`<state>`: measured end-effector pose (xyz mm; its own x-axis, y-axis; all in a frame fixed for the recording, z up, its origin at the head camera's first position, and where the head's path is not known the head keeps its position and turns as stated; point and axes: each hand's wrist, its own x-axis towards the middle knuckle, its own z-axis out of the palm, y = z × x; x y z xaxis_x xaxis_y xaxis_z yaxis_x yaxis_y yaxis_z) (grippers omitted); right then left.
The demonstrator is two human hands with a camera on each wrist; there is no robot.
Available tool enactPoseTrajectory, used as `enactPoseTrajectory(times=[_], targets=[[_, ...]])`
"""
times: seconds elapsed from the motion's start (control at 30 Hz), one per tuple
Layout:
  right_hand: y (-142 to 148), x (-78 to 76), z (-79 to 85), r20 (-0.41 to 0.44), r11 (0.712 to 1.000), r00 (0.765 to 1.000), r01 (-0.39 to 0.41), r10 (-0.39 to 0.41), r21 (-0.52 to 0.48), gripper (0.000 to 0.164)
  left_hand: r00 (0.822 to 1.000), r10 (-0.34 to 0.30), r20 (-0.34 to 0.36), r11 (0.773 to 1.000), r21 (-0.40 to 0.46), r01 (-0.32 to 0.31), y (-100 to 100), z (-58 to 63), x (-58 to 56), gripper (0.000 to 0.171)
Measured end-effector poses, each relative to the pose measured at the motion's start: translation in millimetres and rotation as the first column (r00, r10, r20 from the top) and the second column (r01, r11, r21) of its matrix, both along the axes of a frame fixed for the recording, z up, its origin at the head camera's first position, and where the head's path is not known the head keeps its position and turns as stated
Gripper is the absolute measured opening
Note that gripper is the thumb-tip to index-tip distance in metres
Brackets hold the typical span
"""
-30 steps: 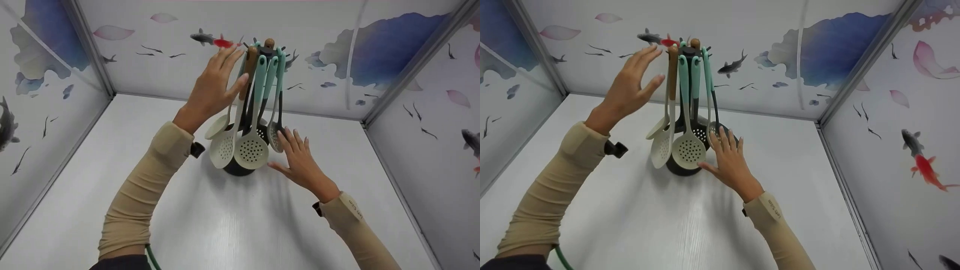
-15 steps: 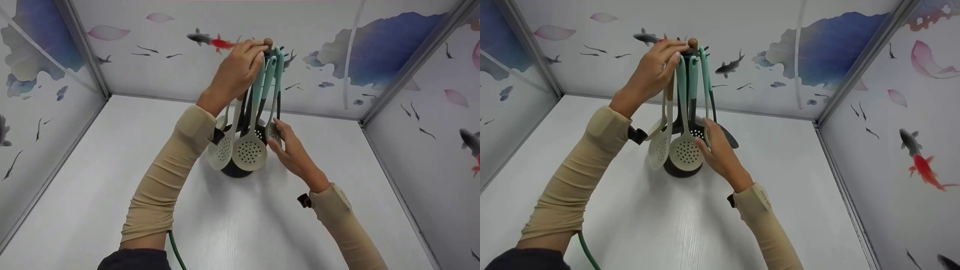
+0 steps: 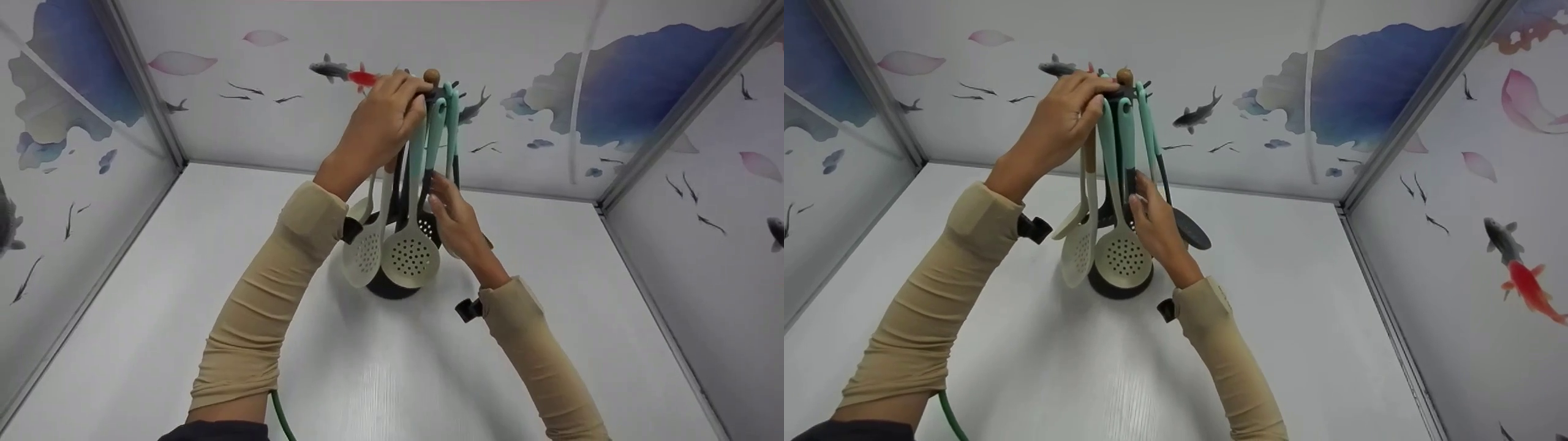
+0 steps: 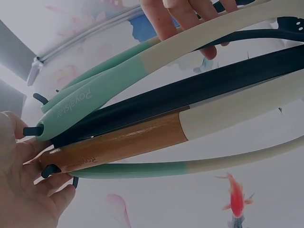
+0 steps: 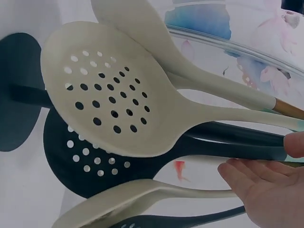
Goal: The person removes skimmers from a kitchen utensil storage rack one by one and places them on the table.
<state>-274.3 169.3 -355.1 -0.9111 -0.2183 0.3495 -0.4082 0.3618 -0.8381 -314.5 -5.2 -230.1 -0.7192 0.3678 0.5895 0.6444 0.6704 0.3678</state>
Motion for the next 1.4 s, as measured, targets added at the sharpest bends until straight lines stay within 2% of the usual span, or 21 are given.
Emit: enactPoseTrajectory(times=[0.27,0.5,0.83,1.07,1.4], targets=[[-3.6,0.2,-1.9,-0.054,0.996,0.997,0.054,-0.058,-0.074,0.04,1.0,-0.013,-0.001,1.0,-0.011,0.013,-0.6,4.5,3.4,0.039],[-3.1,10.6,1.8,-0.095,0.997,0.992,0.077,-0.08,-0.03,0.036,1.0,-0.017,-0.007,1.0,-0.007,0.017,-2.6,5.5,5.3,0.04],[-2.8,14.6,6.3,-0.157,0.996,0.984,0.07,-0.079,-0.06,0.029,1.0,-0.014,0.003,1.0,-0.015,0.014,-3.8,5.6,6.5,0.04],[-6.9,18.2,4.1,-0.151,0.992,0.985,0.066,-0.082,-0.109,0.026,1.0,-0.022,0.014,1.0,-0.014,0.023,-3.3,1.7,6.3,0.039],[-12.8,18.2,1.9,-0.165,0.989,0.981,0.08,-0.1,-0.124,0.025,1.0,-0.026,0.015,1.0,-0.01,0.026,-6.3,0.7,6.3,0.039]])
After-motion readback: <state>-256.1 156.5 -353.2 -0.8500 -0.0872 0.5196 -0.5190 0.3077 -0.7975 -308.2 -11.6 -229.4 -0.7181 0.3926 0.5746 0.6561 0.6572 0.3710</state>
